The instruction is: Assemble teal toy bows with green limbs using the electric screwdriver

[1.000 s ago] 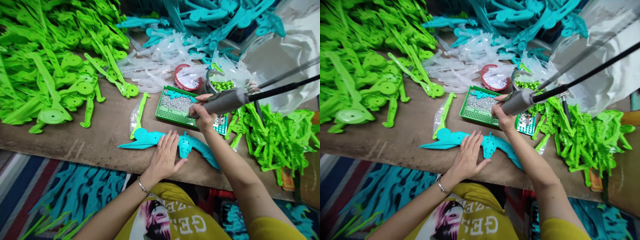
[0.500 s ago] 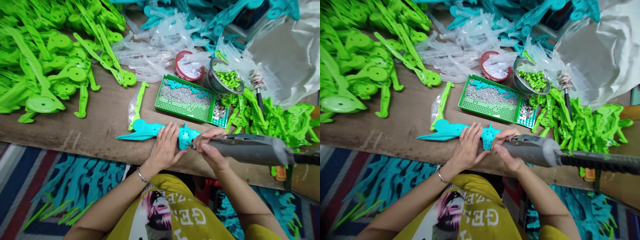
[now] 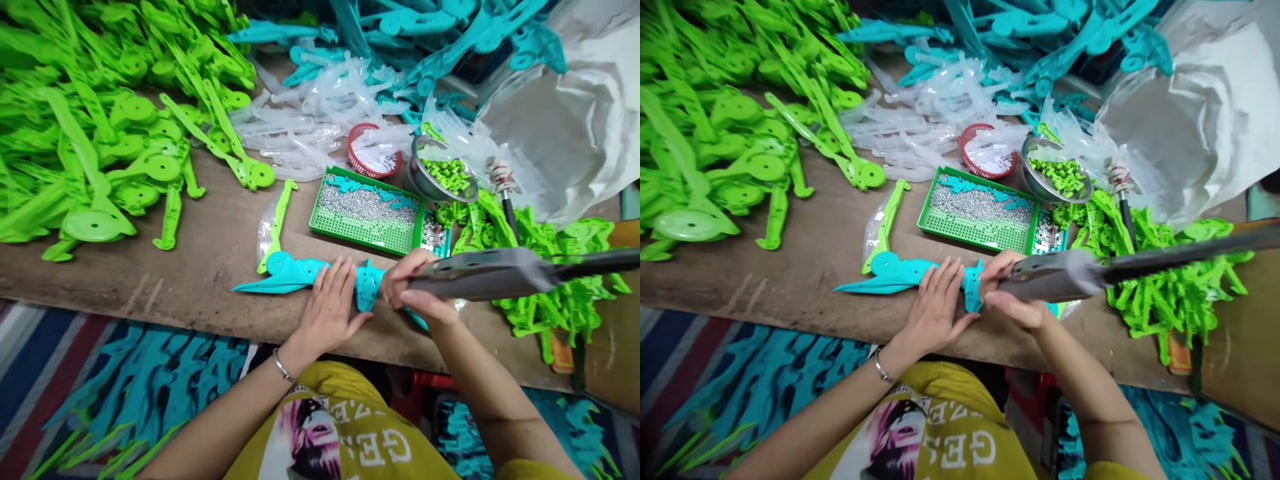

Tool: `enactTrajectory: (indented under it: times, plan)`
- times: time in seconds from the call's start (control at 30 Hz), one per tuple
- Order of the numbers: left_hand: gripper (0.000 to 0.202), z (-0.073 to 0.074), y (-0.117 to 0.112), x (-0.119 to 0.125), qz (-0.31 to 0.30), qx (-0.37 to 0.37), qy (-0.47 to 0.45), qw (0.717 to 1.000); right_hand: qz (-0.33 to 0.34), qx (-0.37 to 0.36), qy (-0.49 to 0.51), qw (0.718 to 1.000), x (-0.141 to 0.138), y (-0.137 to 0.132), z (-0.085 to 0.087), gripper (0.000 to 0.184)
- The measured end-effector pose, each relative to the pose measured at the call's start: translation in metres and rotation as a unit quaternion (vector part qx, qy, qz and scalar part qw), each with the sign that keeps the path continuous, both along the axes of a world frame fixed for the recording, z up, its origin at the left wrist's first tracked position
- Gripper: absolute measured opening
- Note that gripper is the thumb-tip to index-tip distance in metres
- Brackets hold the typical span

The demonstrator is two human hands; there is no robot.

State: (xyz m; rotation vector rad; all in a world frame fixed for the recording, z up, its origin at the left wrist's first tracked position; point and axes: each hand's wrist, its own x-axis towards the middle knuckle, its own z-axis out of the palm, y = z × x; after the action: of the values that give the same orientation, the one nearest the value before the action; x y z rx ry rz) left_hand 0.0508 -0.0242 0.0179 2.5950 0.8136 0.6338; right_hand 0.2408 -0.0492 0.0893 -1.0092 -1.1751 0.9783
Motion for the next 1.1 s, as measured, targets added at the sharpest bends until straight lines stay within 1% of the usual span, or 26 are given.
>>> enactTrajectory:
  times: [0.03,0.07,0.13,0.17,0.23,0.37,0.43,0.57,0.73,0.83,0.97,1.1]
  plan:
    - [0.086,0.000,0.000,0.001,0.000,0.003,0.002,1.000,-0.024,0.036,0.007,0.999,0.004,0.011,0.002,0.024]
    - [0.086,0.000,0.000,0.003,-0.001,0.005,0.003,1.000,-0.066,0.076,0.015,0.995,0.008,0.022,0.003,0.024]
    - [0.087,-0.001,-0.002,0.006,-0.005,0.005,0.004,1.000,-0.169,0.134,0.023,0.976,0.015,0.046,0.000,0.021]
    - [0.086,-0.001,-0.003,0.008,-0.009,0.004,0.004,1.000,-0.202,0.140,0.022,0.969,0.018,0.056,-0.004,0.020]
    - [0.081,-0.003,-0.009,0.012,-0.017,0.003,0.004,1.000,-0.232,0.125,0.017,0.964,0.021,0.073,-0.015,0.020]
    - [0.058,-0.008,-0.023,0.019,-0.032,0.032,-0.003,0.999,-0.240,0.096,0.002,0.966,0.025,0.087,-0.033,0.022]
    - [0.053,-0.012,-0.029,0.021,-0.032,0.053,-0.008,0.998,-0.239,0.081,-0.006,0.968,0.025,0.088,-0.038,0.024]
    - [0.051,-0.015,-0.031,0.024,-0.038,0.069,-0.009,0.997,-0.238,0.055,-0.010,0.970,0.025,0.089,-0.041,0.028]
    - [0.052,-0.011,-0.028,0.026,-0.067,0.080,0.014,0.994,-0.233,0.060,-0.020,0.970,0.027,0.092,-0.043,0.028]
    - [0.053,-0.009,-0.028,0.027,-0.083,0.077,0.018,0.993,-0.234,0.061,-0.039,0.970,0.028,0.092,-0.044,0.028]
    - [0.054,-0.009,-0.027,0.026,-0.086,0.068,0.011,0.994,-0.246,0.048,-0.062,0.966,0.029,0.092,-0.045,0.031]
    - [0.055,-0.010,-0.026,0.026,-0.089,0.058,-0.003,0.994,-0.235,0.053,-0.049,0.969,0.027,0.093,-0.044,0.030]
